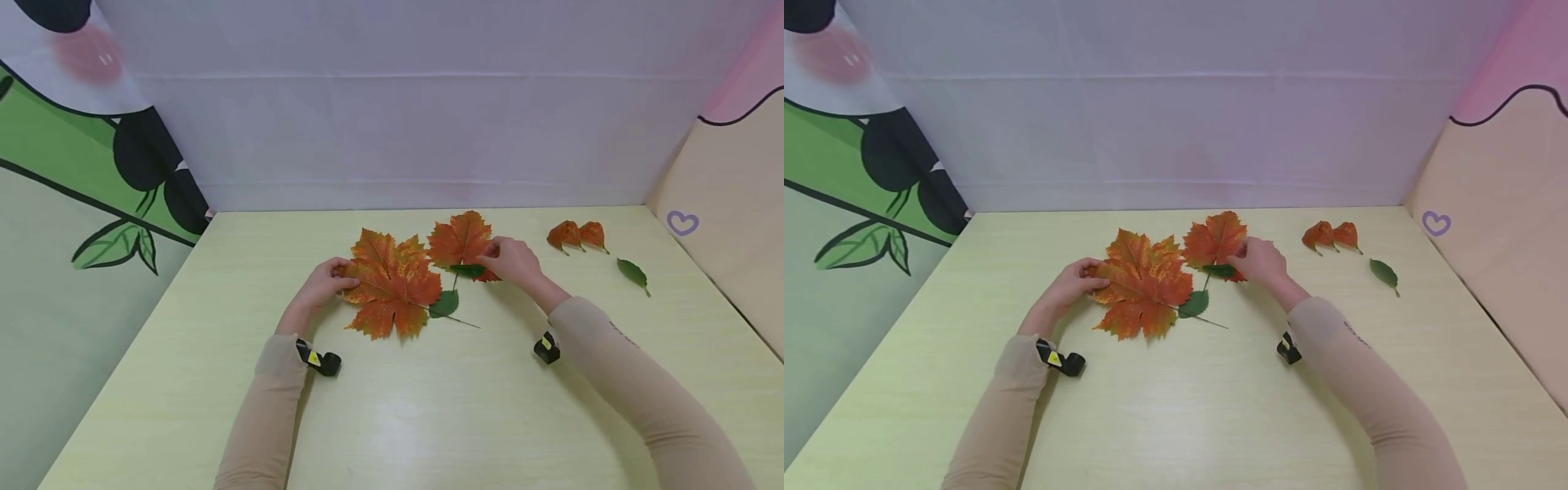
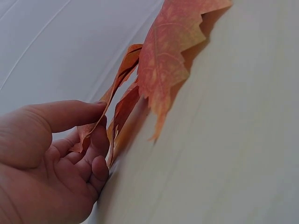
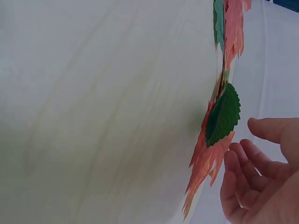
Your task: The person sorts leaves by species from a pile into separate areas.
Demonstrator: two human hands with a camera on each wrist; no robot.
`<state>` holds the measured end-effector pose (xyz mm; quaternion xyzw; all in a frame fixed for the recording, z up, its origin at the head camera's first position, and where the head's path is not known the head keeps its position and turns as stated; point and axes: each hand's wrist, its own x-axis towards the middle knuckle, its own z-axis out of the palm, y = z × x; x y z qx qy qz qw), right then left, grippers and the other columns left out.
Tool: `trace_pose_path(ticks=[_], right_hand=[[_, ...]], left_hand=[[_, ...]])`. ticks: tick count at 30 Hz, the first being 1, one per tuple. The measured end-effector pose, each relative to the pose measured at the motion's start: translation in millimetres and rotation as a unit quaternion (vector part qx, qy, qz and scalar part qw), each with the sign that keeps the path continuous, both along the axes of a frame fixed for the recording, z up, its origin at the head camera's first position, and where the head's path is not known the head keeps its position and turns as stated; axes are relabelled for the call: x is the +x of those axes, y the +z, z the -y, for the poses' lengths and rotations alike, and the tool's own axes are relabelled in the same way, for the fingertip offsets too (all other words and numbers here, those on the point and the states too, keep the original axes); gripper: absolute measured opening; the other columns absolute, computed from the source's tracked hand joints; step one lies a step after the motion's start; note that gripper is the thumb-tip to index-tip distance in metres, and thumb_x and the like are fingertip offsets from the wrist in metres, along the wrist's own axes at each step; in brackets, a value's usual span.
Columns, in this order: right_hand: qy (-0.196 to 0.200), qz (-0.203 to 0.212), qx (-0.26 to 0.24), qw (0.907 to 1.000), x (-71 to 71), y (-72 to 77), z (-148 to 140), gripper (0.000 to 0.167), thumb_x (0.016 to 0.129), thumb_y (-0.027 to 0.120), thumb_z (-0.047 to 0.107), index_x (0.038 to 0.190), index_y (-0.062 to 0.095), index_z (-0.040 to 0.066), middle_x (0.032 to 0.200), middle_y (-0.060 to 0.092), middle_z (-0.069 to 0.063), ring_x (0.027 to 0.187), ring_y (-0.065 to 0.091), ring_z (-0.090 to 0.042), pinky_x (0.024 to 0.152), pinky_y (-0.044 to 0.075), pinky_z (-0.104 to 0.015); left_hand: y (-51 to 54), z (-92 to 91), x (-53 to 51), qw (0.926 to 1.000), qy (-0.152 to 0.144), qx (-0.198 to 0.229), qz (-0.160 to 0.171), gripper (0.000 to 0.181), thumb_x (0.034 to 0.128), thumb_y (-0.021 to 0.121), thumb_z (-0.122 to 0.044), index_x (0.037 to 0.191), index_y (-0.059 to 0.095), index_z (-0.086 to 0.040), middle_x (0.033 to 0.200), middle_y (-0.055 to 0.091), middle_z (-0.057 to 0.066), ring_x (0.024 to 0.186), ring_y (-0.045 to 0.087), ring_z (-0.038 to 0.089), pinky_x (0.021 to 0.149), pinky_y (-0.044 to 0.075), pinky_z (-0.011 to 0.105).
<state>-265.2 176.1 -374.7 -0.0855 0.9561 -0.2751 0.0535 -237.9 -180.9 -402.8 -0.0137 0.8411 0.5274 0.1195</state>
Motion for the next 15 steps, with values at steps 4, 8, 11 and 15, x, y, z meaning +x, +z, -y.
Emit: trace_pose_path(ticks=[4, 8, 11, 15], right_hand=[[0.021, 0.007, 0.026, 0.9994, -0.5, 0.4, 7.8, 0.031, 0.083, 0.062, 0.036, 0.096, 0.06, 0.008, 0.089, 0.063, -0.007, 0.075, 0.056, -0.021, 0.058, 0.042, -0.03], [0.034, 0.039, 0.049, 0.9975, -3.1, -1.2, 9.0, 0.032, 0.08, 0.065, 0.037, 0.097, 0.064, 0.01, 0.09, 0.064, -0.005, 0.078, 0.057, -0.02, 0.06, 0.043, -0.031], [0.04, 0.056, 0.066, 0.9955, -5.3, -4.7, 7.5, 0.026, 0.08, 0.067, 0.032, 0.093, 0.064, 0.01, 0.087, 0.064, -0.004, 0.076, 0.055, -0.019, 0.059, 0.041, -0.031], [0.041, 0.059, 0.057, 0.9958, -5.8, -7.7, 4.6, 0.019, 0.08, 0.067, 0.025, 0.089, 0.062, 0.009, 0.084, 0.062, -0.005, 0.075, 0.053, -0.02, 0.058, 0.039, -0.03]], left_hand=[[0.7, 0.6, 0.8, 1.0, -0.001, 0.005, 0.0, 0.04, 0.0847, 0.063, -0.012, 0.121, 0.048, -0.002, 0.093, 0.049, 0.006, 0.075, 0.047, 0.015, 0.064, 0.041, 0.025], [1.3, 0.9, 1.4, 1.0, -0.002, 0.004, 0.003, 0.041, 0.0847, 0.063, -0.012, 0.121, 0.047, -0.002, 0.092, 0.049, 0.006, 0.072, 0.048, 0.015, 0.064, 0.041, 0.025], [1.0, 1.0, 1.3, 1.0, -0.001, 0.0, 0.001, 0.042, 0.0847, 0.063, -0.012, 0.122, 0.047, -0.002, 0.092, 0.049, 0.006, 0.072, 0.048, 0.014, 0.064, 0.041, 0.025], [1.3, 0.1, 1.2, 1.0, 0.0, 0.0, 0.002, 0.042, 0.0847, 0.063, -0.012, 0.122, 0.047, -0.002, 0.094, 0.049, 0.006, 0.074, 0.047, 0.015, 0.065, 0.041, 0.026]])
